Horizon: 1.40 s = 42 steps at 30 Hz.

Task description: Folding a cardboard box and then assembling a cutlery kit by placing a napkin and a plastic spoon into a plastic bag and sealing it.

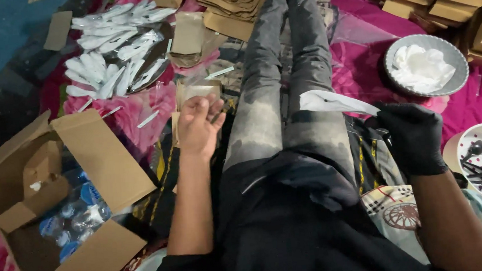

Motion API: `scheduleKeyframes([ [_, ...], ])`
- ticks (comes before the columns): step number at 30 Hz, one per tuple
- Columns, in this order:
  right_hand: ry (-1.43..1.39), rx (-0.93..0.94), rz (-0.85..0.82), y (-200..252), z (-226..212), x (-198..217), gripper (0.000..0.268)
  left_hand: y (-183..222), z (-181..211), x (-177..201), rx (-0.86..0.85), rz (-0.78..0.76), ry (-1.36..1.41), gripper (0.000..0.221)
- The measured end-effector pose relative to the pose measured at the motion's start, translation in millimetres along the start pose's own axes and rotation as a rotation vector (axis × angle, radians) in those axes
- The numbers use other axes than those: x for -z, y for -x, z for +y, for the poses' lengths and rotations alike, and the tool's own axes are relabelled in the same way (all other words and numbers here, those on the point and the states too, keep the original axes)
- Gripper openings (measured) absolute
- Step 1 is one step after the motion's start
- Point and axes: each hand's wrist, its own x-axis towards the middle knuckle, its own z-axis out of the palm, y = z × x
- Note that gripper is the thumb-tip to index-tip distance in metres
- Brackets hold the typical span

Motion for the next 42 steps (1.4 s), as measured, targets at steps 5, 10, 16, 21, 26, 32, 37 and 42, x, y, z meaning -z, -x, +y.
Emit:
scheduleKeyframes([
  [5, -0.045, -0.031, -0.017, -3.9, 10.4, 3.2, 0.015, 4.0, -16.8, -12.3, -0.058, -0.078, 0.109, 0.020],
  [10, 0.033, 0.074, -0.055, -9.4, 30.3, 6.3, 0.017, 7.5, -26.5, -22.5, -0.082, -0.119, 0.172, 0.030],
  [16, -0.080, 0.057, -0.108, 6.4, 26.7, -4.1, 0.018, 21.2, -31.2, -51.8, -0.114, -0.107, 0.185, 0.023],
  [21, -0.405, 0.029, -0.157, 20.8, 13.1, -18.5, 0.019, 37.7, -23.6, -83.1, -0.054, -0.058, 0.182, 0.046],
  [26, -0.490, -0.020, -0.092, 22.9, 11.3, -19.9, 0.020, 49.9, -29.3, -94.3, -0.074, -0.128, 0.232, 0.050],
  [32, -0.447, 0.006, -0.027, 20.1, 15.2, -17.5, 0.023, 56.7, -36.1, -97.4, -0.141, -0.240, 0.307, 0.040],
  [37, -0.376, 0.056, -0.030, 14.5, 23.0, -11.9, 0.024, 62.5, -34.4, -101.5, -0.156, -0.298, 0.327, 0.033],
  [42, -0.362, 0.011, 0.006, 14.3, 15.5, -12.5, 0.019, 65.6, -31.6, -103.6, -0.183, -0.352, 0.303, 0.035],
])
